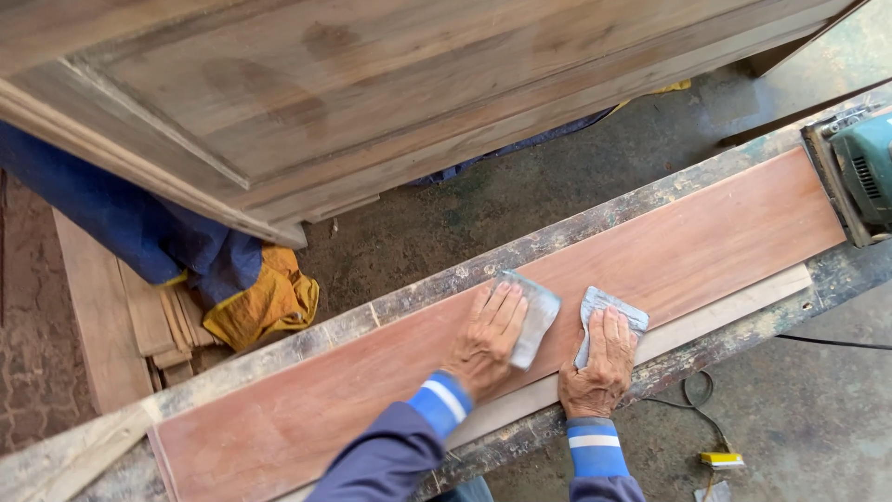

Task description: Sand a long wooden plank using a piece of sandpaper and a cloth to clean the surface.

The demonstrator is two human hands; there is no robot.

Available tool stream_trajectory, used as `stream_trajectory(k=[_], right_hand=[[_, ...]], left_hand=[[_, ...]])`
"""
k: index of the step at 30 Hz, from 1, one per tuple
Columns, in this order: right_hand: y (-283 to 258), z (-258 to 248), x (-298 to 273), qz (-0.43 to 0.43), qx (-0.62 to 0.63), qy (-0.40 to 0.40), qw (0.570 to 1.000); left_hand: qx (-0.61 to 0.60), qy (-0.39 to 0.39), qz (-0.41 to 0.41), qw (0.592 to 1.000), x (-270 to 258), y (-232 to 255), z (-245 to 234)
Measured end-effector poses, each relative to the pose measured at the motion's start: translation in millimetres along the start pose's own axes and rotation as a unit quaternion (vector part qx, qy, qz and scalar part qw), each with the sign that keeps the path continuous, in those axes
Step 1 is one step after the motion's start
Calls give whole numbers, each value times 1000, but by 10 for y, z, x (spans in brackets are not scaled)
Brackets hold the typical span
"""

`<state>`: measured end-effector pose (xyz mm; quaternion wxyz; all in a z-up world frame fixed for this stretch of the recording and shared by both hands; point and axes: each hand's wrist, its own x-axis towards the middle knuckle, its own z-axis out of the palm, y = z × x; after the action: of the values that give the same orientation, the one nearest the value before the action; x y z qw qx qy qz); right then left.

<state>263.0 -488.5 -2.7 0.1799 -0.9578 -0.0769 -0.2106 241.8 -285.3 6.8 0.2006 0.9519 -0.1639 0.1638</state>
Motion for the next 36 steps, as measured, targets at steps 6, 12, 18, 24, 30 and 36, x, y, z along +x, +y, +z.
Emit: stream_trajectory(k=[6,12,18,24,30,36], right_hand=[[26,6,5,1,4,11,1000],[-12,7,40,9,-2,15,1000],[-18,0,43,-6,-3,9,1000],[-17,-2,14,-2,1,2,1000],[-36,26,26,12,3,11,1000],[-60,-17,-9,4,-4,4,1000]], left_hand=[[-32,-73,33,996,-1290,-479,-1057],[-12,-67,16,998,-1376,-532,-638],[-37,-10,29,999,-289,-265,23],[37,-19,-54,998,-1825,-293,-701],[47,46,-175,982,-2019,-465,-1092],[55,168,-108,978,-509,-294,-729]])
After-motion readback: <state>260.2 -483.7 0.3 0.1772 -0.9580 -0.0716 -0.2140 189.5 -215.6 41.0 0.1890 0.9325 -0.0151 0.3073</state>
